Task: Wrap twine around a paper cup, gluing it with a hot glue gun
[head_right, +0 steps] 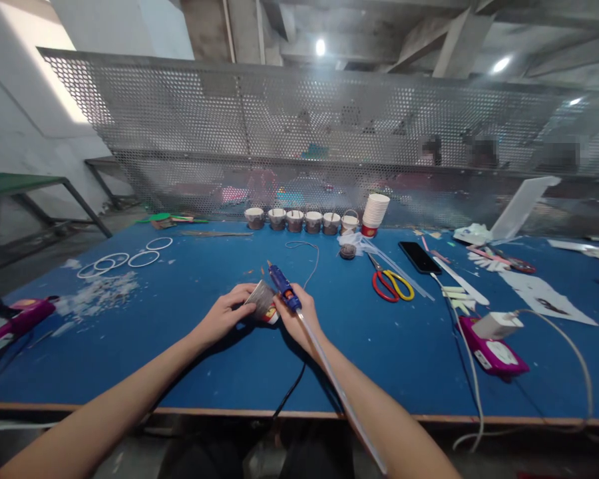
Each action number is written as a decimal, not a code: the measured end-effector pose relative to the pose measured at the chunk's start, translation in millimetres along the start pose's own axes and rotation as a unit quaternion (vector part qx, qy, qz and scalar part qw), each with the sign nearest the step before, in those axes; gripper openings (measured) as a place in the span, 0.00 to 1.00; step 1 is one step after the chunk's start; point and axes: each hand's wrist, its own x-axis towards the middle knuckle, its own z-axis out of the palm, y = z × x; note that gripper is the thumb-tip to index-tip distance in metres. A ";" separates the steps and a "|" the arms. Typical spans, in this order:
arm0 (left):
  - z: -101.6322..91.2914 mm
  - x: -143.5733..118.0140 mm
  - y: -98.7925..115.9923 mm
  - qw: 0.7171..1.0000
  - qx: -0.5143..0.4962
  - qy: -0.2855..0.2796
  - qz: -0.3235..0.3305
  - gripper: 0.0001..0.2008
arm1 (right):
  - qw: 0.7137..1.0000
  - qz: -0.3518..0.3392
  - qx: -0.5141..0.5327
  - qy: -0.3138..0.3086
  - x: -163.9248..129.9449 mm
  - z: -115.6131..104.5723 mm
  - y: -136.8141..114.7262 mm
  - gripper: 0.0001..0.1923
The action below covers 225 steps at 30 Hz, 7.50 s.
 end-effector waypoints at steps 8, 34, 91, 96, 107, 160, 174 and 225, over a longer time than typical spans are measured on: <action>-4.0 -1.4 6.3 0.997 -0.070 -0.005 -0.033 0.08 | 0.996 0.061 0.007 0.071 9.7 -15.4 -3.0 0.12; 3.2 -2.7 5.2 0.988 0.111 0.055 0.092 0.07 | 1.000 0.012 0.014 -0.025 1.7 -4.3 -4.2 0.07; 12.2 -7.5 40.3 0.998 -0.010 0.068 -0.011 0.12 | 0.938 0.214 0.250 -0.106 -8.6 4.2 -18.7 0.15; 2.3 -3.3 29.3 0.963 -0.154 0.198 -0.092 0.15 | 0.933 0.211 0.281 -0.075 -4.5 -0.2 -23.0 0.16; -108.4 -6.4 -6.9 0.880 0.157 0.394 -0.213 0.14 | 0.906 0.233 0.353 0.032 7.6 -26.8 -24.9 0.20; -17.7 41.0 31.9 0.956 -0.120 0.054 -0.262 0.06 | 0.988 0.083 0.123 -0.036 27.0 -11.4 1.9 0.07; -7.1 20.8 29.5 0.953 -0.090 0.087 -0.275 0.15 | 0.994 0.054 0.070 -0.055 16.1 -7.3 1.8 0.08; -6.3 12.8 0.9 0.969 0.058 0.180 -0.159 0.10 | 0.985 0.003 -0.143 -0.100 -6.2 -2.5 -9.5 0.13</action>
